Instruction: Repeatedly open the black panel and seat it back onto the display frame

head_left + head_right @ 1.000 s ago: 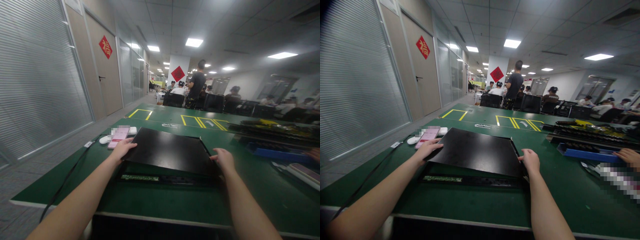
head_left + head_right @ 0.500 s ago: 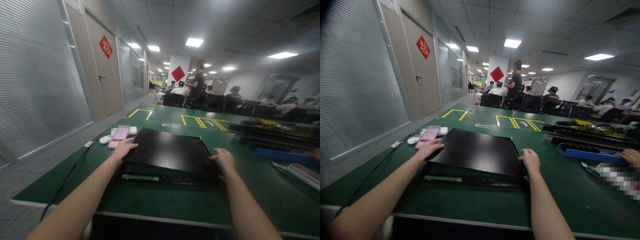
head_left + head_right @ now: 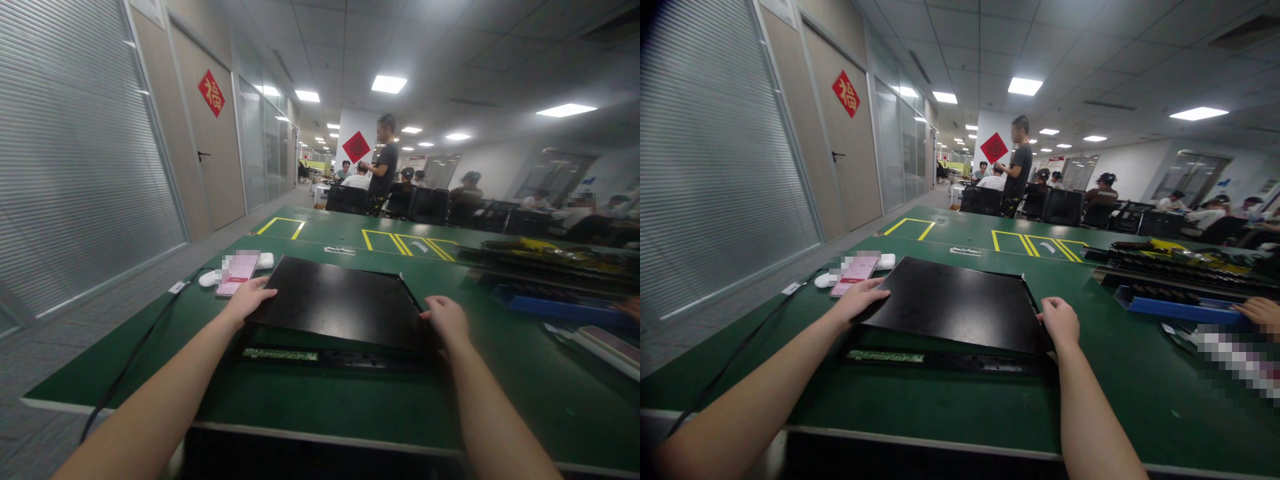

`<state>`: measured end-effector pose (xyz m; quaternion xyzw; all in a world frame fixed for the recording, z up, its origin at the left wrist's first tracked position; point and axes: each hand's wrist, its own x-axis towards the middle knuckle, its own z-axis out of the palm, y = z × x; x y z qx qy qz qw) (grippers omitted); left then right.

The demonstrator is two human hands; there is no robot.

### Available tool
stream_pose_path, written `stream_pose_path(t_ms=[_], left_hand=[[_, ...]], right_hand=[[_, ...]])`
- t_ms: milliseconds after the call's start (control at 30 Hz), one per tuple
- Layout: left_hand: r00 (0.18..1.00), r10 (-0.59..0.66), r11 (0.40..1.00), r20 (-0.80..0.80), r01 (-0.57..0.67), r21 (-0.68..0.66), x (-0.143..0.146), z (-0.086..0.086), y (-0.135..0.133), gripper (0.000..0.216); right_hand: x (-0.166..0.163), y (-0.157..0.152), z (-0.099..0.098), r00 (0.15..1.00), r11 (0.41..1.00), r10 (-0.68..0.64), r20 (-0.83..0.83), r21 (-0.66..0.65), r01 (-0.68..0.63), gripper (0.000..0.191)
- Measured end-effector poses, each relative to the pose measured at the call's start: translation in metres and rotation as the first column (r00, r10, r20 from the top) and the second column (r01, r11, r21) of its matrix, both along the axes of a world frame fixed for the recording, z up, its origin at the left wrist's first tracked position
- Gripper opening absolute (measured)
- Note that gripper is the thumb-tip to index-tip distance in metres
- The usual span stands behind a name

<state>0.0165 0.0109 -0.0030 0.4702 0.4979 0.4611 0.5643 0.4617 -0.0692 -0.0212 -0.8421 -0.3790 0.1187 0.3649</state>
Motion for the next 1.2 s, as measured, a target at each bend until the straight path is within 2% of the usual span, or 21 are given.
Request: stream_pose_path(t_ms=[467,733,967,1200], left_hand=[[0.997,0.026,1.000,-0.066,-0.025,0.019,0.0021,0.0031,-0.0032,0.050],[0.999,0.016,0.999,-0.052,-0.015,0.029,0.0015,0.0028,-0.0030,0.054],[1.000,-0.002,1.000,-0.023,0.002,0.016,0.0003,0.0001,-0.0005,0.067],[1.000,-0.011,1.000,-0.017,0.011,0.014,-0.0010,0.0018,-0.0003,0.064]], right_hand=[[-0.0101,-0.0034,0.0090,0.991,0.997,0.024,0.130,-0.076,-0.014,0.034],[-0.0090,-0.0028,0.0093,0.992,0.995,0.025,0.120,-0.100,-0.013,0.033],[-0.0046,-0.0027,0.0074,0.989,0.994,0.055,0.137,-0.105,-0.041,0.032],[-0.0028,-0.0014,0.0050,0.988,0.995,0.058,0.141,-0.088,-0.046,0.031]])
